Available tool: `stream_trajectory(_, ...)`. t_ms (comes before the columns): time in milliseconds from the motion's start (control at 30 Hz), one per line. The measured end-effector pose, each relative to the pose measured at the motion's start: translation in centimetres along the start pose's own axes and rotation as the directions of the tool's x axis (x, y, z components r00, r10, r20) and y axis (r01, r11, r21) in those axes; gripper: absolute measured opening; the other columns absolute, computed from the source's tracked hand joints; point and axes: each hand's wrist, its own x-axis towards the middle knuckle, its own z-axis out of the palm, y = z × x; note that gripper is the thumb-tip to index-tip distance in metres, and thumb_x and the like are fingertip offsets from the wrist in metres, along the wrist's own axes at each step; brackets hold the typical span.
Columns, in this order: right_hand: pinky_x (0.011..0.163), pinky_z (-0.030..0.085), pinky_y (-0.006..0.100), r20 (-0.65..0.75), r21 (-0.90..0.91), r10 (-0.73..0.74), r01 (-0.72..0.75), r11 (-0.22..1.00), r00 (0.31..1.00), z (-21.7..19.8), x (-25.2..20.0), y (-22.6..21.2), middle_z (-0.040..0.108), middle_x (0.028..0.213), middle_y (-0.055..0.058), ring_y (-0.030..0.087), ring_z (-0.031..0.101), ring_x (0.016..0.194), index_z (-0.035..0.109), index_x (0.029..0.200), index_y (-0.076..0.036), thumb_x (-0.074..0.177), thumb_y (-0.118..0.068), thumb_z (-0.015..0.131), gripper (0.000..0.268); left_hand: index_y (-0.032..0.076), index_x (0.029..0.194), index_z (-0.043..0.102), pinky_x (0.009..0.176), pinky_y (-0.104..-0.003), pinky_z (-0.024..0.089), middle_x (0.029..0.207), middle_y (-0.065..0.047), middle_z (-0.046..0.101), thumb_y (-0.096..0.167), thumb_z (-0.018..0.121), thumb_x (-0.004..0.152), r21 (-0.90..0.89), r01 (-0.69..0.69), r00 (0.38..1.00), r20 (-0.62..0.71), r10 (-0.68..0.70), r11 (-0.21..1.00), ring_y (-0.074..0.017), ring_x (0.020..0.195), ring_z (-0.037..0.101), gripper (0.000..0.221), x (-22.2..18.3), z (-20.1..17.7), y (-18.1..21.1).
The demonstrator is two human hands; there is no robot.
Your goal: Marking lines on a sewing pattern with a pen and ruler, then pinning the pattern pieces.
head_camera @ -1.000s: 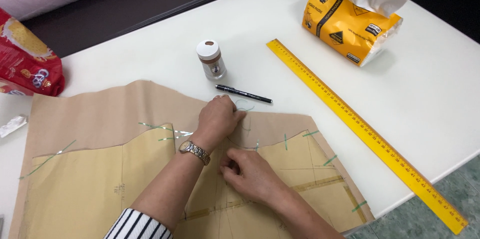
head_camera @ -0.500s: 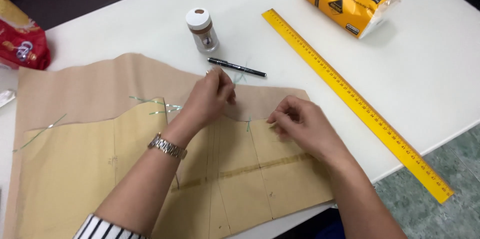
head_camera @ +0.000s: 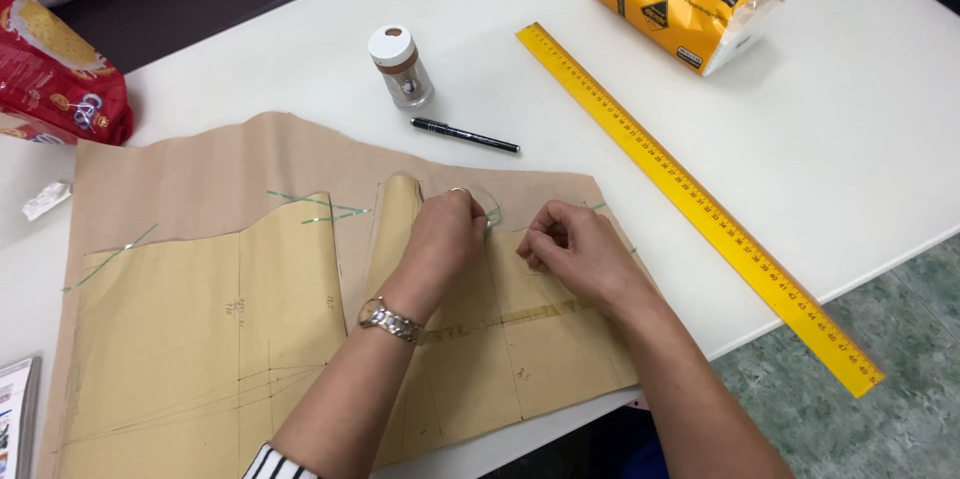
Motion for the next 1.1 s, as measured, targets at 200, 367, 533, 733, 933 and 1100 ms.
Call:
stream_trajectory(200,0.061,0.058,0.031,0.017,-0.031,-0.028,0.029,0.999,0.999,-0.1,0.5,0.4,0.07,0.07,0.014,0.02,0.068,0.067,0.067,0.083,0.001,0.084,-0.009,0.061,0.012,-0.004,0.086,0.074,0.058,-0.041,0.057,0.07,-0.019,0.068,0.006,0.054,0.087,0.062,0.072,0.993,0.086,-0.077,0.996,-0.035,0.071,0.071,0.021,-1.5,-1.3,1.8)
stream_trajectory(367,0.06,0.057,0.031,0.028,-0.001,-0.035,0.035,0.999,0.999,-0.5,-0.2,-0.1,0.069,0.07,0.014,0.02,0.067,0.067,0.067,0.083,0.002,0.084,-0.009,0.061,0.012,-0.009,0.091,0.071,0.059,-0.044,0.056,0.074,-0.024,0.067,0.01,0.05,0.088,0.026,0.032,0.99,0.136,-0.035,0.999,-0.0387,0.076,0.07,0.028,0.3,-0.3,-0.7)
stream_trajectory(533,0.061,0.057,0.031,0.016,0.015,-0.028,0.028,0.999,0.999,-0.9,-0.8,-0.7,0.068,0.074,0.017,0.022,0.067,0.068,0.067,0.086,0.004,0.086,-0.006,0.06,0.013,-0.013,0.101,0.068,0.072,-0.048,0.055,0.09,-0.029,0.067,0.016,0.044,0.091,-0.023,0.072,0.977,0.201,-0.065,0.997,-0.0416,0.091,0.068,0.039,-1.3,-3.2,2.3)
stream_trajectory(733,0.06,0.057,0.033,0.035,0.018,-0.041,0.04,0.999,0.999,-0.7,-0.4,0.0,0.068,0.075,0.016,0.022,0.066,0.068,0.067,0.087,0.005,0.086,-0.007,0.06,0.014,-0.011,0.102,0.068,0.071,-0.049,0.055,0.089,-0.028,0.068,0.024,0.048,0.086,0.057,0.065,0.982,0.174,-0.074,0.996,-0.0433,0.09,0.068,0.044,1.9,-1.7,-0.7)
stream_trajectory(933,0.061,0.054,0.034,0.043,-0.022,-0.067,0.068,0.997,0.997,-0.6,0.2,0.8,0.067,0.071,0.012,0.021,0.065,0.068,0.068,0.084,0.001,0.084,-0.01,0.061,0.013,-0.011,0.104,0.068,0.078,-0.051,0.053,0.095,-0.029,0.068,0.033,0.052,0.081,0.061,0.098,0.965,0.24,-0.11,0.993,-0.0443,0.1,0.065,0.052,1.4,-1.8,0.6)
stream_trajectory(1100,0.066,0.053,0.037,0.062,-0.079,-0.072,0.076,0.994,0.996,-0.7,-0.2,0.4,0.07,0.076,0.015,0.024,0.066,0.076,0.07,0.085,0.0,0.083,-0.012,0.061,0.015,-0.012,0.107,0.067,0.082,-0.049,0.052,0.099,-0.029,0.068,0.036,0.051,0.079,0.064,0.156,0.948,0.271,-0.168,0.986,-0.0433,0.102,0.065,0.057,1.6,-2.2,0.6)
